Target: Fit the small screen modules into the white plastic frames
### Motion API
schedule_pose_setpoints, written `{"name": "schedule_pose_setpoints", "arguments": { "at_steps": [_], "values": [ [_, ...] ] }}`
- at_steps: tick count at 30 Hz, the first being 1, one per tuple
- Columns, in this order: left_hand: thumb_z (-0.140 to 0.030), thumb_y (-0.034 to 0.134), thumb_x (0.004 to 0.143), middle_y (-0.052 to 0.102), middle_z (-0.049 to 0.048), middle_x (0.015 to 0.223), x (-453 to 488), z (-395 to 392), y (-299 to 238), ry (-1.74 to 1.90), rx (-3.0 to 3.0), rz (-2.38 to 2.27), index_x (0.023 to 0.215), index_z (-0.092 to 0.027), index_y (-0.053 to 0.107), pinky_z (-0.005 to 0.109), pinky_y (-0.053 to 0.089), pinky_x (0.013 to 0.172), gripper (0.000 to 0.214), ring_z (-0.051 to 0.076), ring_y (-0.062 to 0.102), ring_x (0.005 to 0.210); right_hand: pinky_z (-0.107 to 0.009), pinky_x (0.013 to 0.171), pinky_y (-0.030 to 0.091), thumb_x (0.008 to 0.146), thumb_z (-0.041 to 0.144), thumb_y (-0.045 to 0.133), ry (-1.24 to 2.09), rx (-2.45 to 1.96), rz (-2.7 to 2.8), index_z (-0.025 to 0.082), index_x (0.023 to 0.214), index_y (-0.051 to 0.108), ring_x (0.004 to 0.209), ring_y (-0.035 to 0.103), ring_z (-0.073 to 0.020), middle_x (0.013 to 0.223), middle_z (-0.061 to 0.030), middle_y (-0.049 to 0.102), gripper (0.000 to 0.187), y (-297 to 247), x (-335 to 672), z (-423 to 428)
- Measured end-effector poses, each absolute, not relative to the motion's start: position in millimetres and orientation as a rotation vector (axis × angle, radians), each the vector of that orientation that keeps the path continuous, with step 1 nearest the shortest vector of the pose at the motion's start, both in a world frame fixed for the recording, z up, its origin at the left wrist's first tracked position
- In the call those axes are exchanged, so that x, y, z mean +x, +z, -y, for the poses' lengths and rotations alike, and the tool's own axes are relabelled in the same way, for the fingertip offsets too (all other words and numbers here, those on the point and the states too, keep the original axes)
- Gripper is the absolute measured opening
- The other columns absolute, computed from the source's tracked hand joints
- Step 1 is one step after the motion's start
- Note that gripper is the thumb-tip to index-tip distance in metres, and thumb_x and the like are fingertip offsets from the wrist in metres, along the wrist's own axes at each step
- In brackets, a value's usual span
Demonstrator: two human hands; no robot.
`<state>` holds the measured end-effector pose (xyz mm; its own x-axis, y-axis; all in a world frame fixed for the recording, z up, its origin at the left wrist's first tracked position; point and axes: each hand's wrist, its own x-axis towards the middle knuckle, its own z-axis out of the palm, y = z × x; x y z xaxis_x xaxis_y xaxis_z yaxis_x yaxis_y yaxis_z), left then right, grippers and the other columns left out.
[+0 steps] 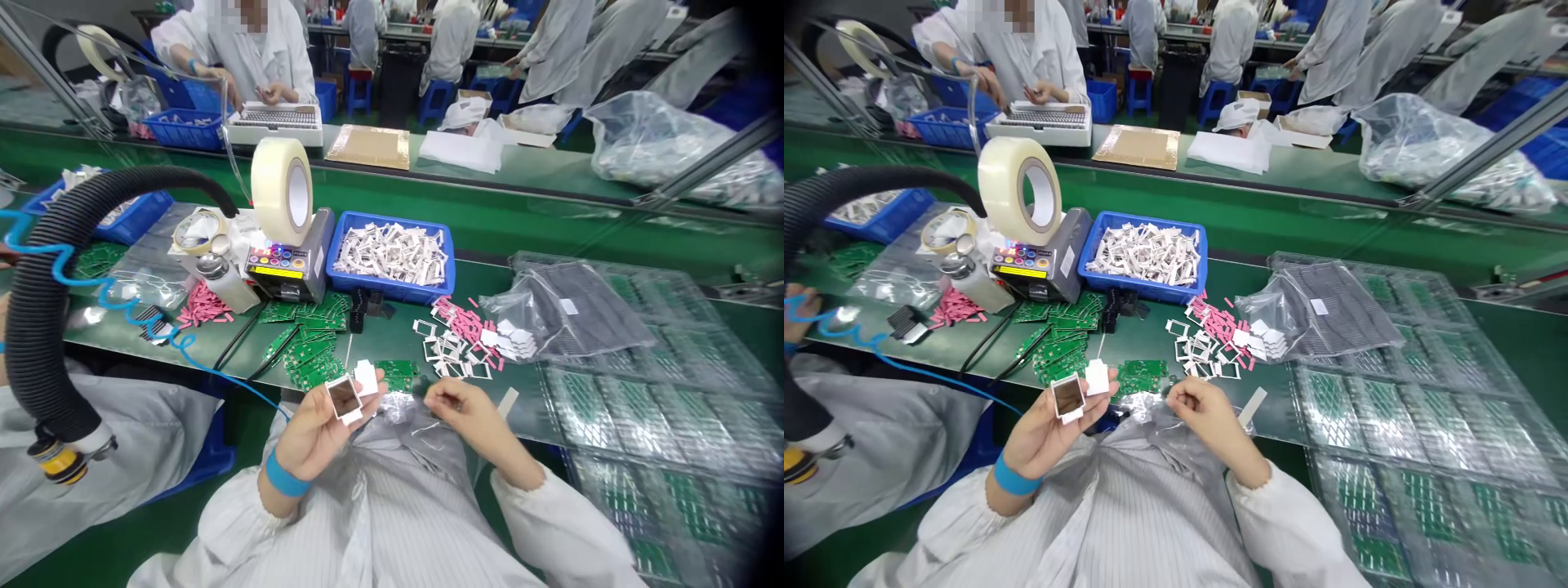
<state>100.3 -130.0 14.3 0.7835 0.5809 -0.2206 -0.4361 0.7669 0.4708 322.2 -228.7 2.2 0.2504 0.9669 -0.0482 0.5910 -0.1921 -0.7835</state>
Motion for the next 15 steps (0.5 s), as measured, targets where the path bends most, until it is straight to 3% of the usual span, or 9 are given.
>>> {"name": "schedule_pose_setpoints", "arguments": {
  "at_steps": [3,5,9,12,15],
  "values": [
    [-0.035,0.074,0.068,0.062,0.0152,0.125,98.0,131.8,18.4,0.472,0.414,-0.319,0.094,-0.012,0.072,0.034,0.044,0.097,0.034,0.028,0.059,0.112,-0.029,0.057,0.042,0.08,0.035,0.058,0.63,-1.944,1.381,0.019,0.067,0.06,0.062,0.051,-0.016,0.064,-0.0012,0.053,0.02,-10.5,319.9,227.6],
    [-0.036,0.074,0.068,0.062,0.015,0.125,97.3,133.2,22.4,0.409,0.422,-0.287,0.092,-0.011,0.072,0.032,0.048,0.091,0.035,0.028,0.062,0.108,-0.03,0.061,0.044,0.081,0.038,0.057,0.621,-1.895,1.37,0.019,0.079,0.062,0.066,0.052,-0.0163,0.072,-0.0031,0.056,0.019,-1.4,313.8,224.2],
    [-0.037,0.075,0.067,0.069,0.014,0.109,97.4,135.4,27.5,0.341,0.404,-0.212,0.09,-0.01,0.072,0.032,0.051,0.084,0.035,0.027,0.066,0.098,-0.034,0.081,0.048,0.083,0.048,0.055,1.038,-1.341,1.428,0.024,0.11,0.062,0.096,0.058,-0.0187,0.107,-0.0084,0.062,0.037,31.5,296.0,207.4],
    [-0.037,0.076,0.064,0.073,0.0128,0.095,96.1,136.0,28.9,0.316,0.376,-0.18,0.09,-0.01,0.071,0.031,0.052,0.08,0.038,0.026,0.068,0.091,-0.038,0.091,0.044,0.079,0.052,0.06,1.357,-0.965,1.374,0.026,0.105,0.065,0.108,0.055,-0.0205,0.113,-0.0076,0.062,0.037,39.3,277.0,192.8],
    [-0.038,0.079,0.06,0.073,0.013,0.096,91.1,135.1,30.9,0.303,0.361,-0.182,0.086,-0.011,0.071,0.035,0.051,0.08,0.038,0.027,0.068,0.093,-0.037,0.084,0.048,0.076,0.052,0.064,1.427,-0.827,1.185,0.025,0.097,0.066,0.097,0.06,-0.0203,0.104,-0.007,0.064,0.034,35.6,262.9,187.1]
  ]
}}
